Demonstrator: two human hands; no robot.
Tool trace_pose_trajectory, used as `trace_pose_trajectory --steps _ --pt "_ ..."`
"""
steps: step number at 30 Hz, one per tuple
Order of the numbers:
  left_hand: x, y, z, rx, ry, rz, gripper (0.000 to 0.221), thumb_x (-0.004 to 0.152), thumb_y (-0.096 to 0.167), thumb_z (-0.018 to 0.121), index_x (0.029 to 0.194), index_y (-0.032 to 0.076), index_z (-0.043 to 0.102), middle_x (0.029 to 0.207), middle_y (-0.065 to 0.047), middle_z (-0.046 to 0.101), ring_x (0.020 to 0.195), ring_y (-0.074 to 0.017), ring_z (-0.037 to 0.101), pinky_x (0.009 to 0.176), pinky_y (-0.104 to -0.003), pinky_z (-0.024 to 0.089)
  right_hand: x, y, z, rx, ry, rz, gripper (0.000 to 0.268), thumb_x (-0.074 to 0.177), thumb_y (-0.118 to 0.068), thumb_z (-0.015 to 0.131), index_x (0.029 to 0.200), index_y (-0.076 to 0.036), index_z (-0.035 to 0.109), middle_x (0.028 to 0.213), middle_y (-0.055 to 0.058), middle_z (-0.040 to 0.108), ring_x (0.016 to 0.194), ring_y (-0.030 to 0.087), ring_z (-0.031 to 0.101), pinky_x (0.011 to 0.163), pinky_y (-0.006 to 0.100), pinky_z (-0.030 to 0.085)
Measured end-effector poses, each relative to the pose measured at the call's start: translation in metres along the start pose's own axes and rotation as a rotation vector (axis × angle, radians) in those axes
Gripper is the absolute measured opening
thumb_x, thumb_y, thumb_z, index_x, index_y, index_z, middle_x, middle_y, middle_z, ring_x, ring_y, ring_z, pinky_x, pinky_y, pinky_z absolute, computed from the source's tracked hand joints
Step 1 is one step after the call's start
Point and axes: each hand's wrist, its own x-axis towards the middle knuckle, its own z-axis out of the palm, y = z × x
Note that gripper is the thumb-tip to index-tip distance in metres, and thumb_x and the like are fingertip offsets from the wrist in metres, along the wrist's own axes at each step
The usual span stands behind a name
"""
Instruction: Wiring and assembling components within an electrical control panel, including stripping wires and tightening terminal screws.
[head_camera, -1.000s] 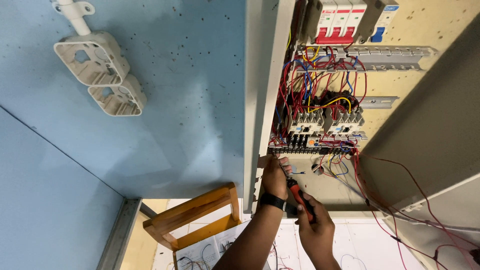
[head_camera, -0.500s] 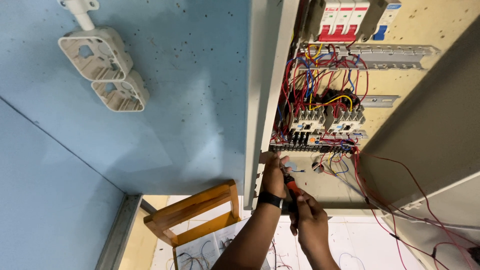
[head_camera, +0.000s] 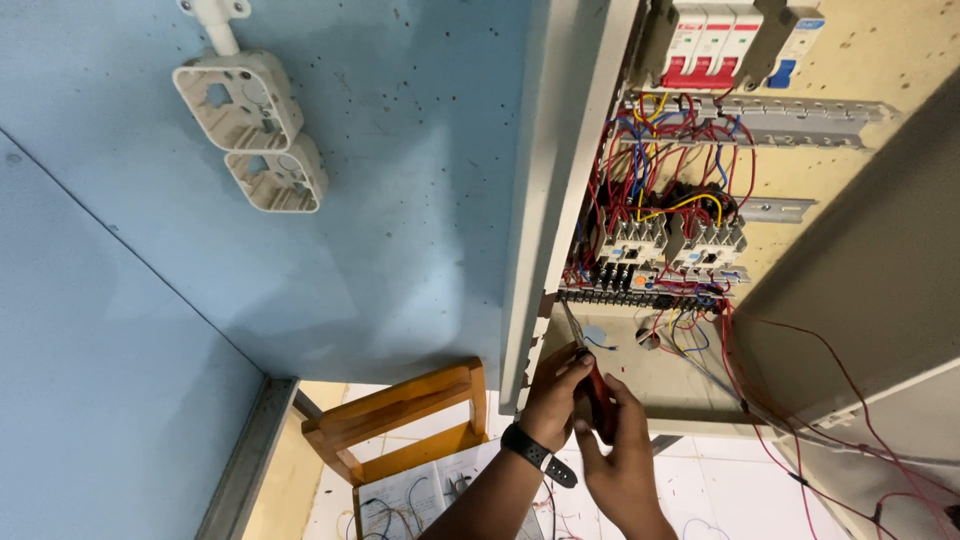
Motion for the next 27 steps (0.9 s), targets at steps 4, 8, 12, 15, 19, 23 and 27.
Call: trace_pose_trajectory --steps 4,8,12,15,19,23,27 --pt "0.003 -0.007 -0.002 0.136 0.149 -0.048 0.039 0.098 0.018 0.051 0.134 0.009 0.064 0.116 -0.011 0.073 0.098 -0.0211 0.070 0.081 -0.030 0.056 -0.006 0.004 0.003 0.255 0.094 0.269 0.056 0.095 -0.023 0.055 0.149 -0.011 0.046 0.136 0.015 0.063 0.127 0.022 0.058 0.112 0.035 0.042" --pt "0.012 -0.025 -0.014 -0.283 0.116 -0.130 0.035 0.104 0.025 0.046 0.134 0.010 0.058 0.115 -0.016 0.064 0.099 -0.0240 0.068 0.085 -0.035 0.056 -0.009 0.011 0.016 0.164 0.221 0.139 0.032 0.092 -0.008 0.068 0.124 -0.004 0.069 0.112 0.009 0.075 0.096 0.017 0.068 0.089 0.029 0.056" --pt "-0.005 0.005 0.000 0.154 0.085 -0.205 0.051 0.088 0.045 0.072 0.131 0.019 0.062 0.078 0.002 0.044 0.059 -0.0095 0.049 0.032 -0.020 0.034 -0.014 0.018 0.021 -0.229 0.366 -0.374 0.040 0.080 -0.010 0.084 0.118 -0.008 0.071 0.115 0.009 0.070 0.104 0.021 0.066 0.094 0.032 0.055" --pt "0.006 -0.015 -0.012 0.100 0.012 0.013 0.004 0.096 0.015 0.055 0.092 0.016 0.056 0.082 0.003 0.054 0.076 -0.0105 0.053 0.070 -0.026 0.042 -0.014 0.013 0.022 -0.203 0.346 -0.313 0.048 0.081 -0.013 0.080 0.127 -0.005 0.066 0.122 0.013 0.063 0.116 0.026 0.058 0.097 0.035 0.054" --pt "-0.007 -0.006 -0.004 -0.119 0.054 -0.120 0.018 0.106 0.020 0.048 0.117 0.010 0.058 0.100 -0.012 0.070 0.084 -0.0220 0.068 0.074 -0.033 0.058 -0.018 0.004 0.015 0.007 0.198 0.054 0.048 0.087 -0.016 0.070 0.134 -0.008 0.061 0.123 0.009 0.065 0.091 0.021 0.071 0.076 0.033 0.059" --pt "-0.027 0.003 0.005 0.073 0.084 -0.189 0.030 0.100 0.013 0.041 0.124 0.009 0.058 0.106 -0.024 0.075 0.095 -0.0279 0.075 0.078 -0.034 0.060 -0.029 -0.001 0.008 -0.010 0.086 0.268 0.053 0.090 -0.021 0.065 0.142 -0.014 0.057 0.116 0.006 0.075 0.086 0.018 0.065 0.078 0.029 0.054" --pt "-0.022 -0.006 0.002 0.603 -0.054 0.002 0.033 0.098 0.040 0.054 0.091 0.010 0.066 0.085 -0.003 0.067 0.084 -0.0174 0.075 0.075 -0.030 0.053 -0.044 0.030 0.009 -0.030 0.148 0.340 0.049 0.093 -0.023 0.061 0.142 -0.021 0.057 0.099 0.006 0.073 0.082 0.020 0.062 0.083 0.029 0.048"
